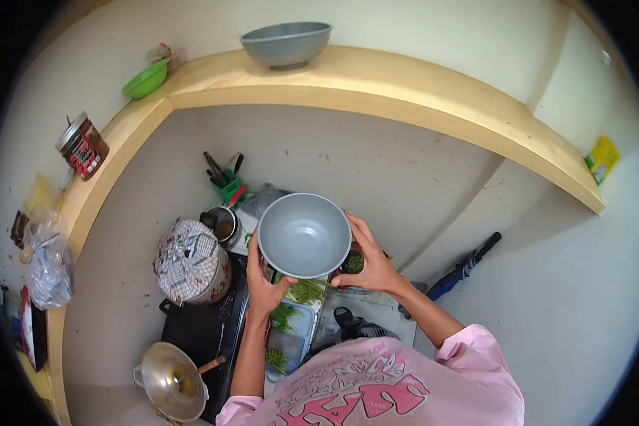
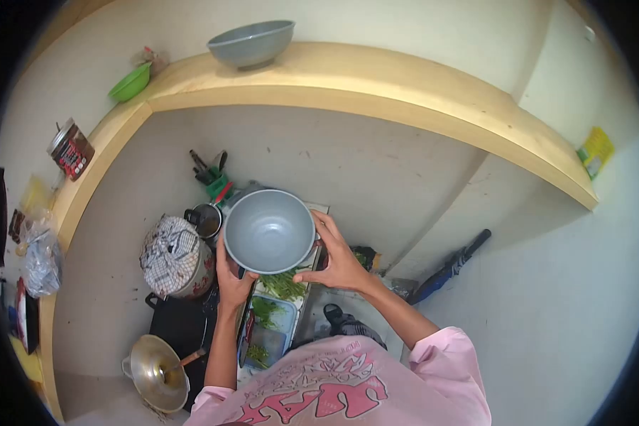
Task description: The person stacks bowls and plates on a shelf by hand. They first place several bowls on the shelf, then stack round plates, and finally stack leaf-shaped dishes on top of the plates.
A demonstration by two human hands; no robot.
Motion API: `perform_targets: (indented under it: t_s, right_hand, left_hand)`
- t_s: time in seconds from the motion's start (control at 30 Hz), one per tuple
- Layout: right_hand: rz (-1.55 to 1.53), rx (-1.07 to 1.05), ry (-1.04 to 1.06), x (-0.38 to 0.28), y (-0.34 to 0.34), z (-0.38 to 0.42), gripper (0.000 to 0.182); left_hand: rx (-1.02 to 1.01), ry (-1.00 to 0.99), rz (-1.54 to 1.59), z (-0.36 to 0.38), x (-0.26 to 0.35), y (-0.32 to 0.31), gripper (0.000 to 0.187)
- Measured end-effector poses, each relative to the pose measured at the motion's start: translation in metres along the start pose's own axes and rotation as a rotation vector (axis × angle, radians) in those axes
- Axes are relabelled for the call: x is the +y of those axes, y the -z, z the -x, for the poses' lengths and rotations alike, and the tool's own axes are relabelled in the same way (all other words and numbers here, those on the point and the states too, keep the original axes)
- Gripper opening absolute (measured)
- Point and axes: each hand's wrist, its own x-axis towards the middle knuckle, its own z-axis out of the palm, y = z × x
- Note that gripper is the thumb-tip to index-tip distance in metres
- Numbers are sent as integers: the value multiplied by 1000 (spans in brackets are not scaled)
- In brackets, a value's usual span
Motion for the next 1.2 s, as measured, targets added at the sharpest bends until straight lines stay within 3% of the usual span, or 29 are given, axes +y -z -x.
perform_targets:
  t_s: [0.2,0.3,0.37,0.5,0.6,0.77,0.97,1.2]
  right_hand:
    - [238,259,241,-84,54,2,118]
    - [151,285,250,-135,93,-22,115]
    - [211,336,272,-165,122,-42,109]
    - [292,339,185,-198,196,-97,106]
    - [330,285,124,-203,227,-122,109]
    - [389,260,97,-169,271,-167,121]
    - [583,162,-6,-152,295,-186,120]
    - [598,124,-39,-147,292,-189,118]
  left_hand:
    - [24,-199,154,-42,69,-33,126]
    - [-20,-302,164,-88,113,-44,123]
    - [-73,-414,95,-130,148,-49,115]
    - [-139,-355,66,-214,192,-70,93]
    - [-177,-279,-75,-253,197,-79,77]
    - [-222,-213,-171,-286,195,-91,82]
    - [-213,-200,-243,-300,178,-104,81]
    - [-178,-151,-281,-301,174,-108,76]
